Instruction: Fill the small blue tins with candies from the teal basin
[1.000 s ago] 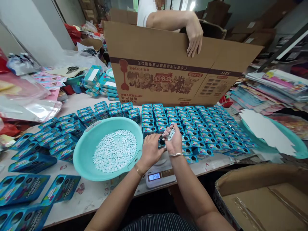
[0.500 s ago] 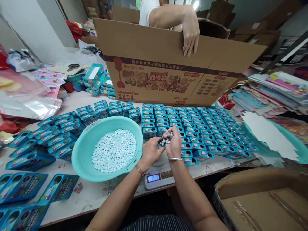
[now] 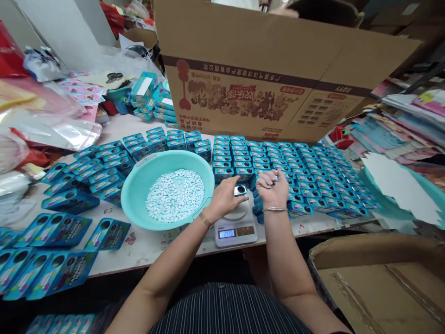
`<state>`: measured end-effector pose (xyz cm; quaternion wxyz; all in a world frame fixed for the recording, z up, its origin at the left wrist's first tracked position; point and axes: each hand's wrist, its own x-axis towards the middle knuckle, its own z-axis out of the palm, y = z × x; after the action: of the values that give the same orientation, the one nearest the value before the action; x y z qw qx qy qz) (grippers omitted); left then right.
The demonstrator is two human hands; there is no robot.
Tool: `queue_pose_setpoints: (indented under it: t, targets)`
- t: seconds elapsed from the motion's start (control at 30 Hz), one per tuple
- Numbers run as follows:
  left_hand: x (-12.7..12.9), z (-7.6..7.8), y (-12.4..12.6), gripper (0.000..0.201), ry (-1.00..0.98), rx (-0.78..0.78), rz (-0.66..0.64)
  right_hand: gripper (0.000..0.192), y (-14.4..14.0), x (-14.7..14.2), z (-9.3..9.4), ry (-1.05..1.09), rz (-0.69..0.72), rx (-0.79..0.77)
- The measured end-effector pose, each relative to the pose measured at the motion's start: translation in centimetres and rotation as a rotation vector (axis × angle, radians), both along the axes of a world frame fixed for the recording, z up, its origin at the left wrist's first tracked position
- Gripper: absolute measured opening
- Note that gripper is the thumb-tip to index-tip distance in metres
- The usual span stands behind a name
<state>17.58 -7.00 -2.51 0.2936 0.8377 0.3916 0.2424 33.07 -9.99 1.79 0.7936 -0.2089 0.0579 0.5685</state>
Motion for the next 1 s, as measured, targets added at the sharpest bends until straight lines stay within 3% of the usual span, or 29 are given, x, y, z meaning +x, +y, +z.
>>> queue_pose_setpoints:
  t: [0.23, 0.43, 0.73, 1.0]
  targets:
    - [-4.4, 2.1, -0.5, 0.053, -0.166, 0.154, 0.099, 0.029, -3.6, 2.6, 0.3, 0.015, -0.068, 0.105]
    - [-6.4, 2.2, -0.3, 0.037, -0.136, 0.262, 0.133, 0.028, -5.3, 3.3, 0.0, -0.016, -0.090, 0.116]
    - [-6.2, 1.7, 0.2, 0.029, -0.052, 0.354, 0.098, 0.029, -5.3, 3.0, -0.4, -0.005, -0.081, 0.104]
    - [-4.1, 1.3, -0.1, 0.025, 0.043, 0.399, 0.026, 0.027, -4.4, 2.2, -1.5, 0.023, -0.022, 0.090]
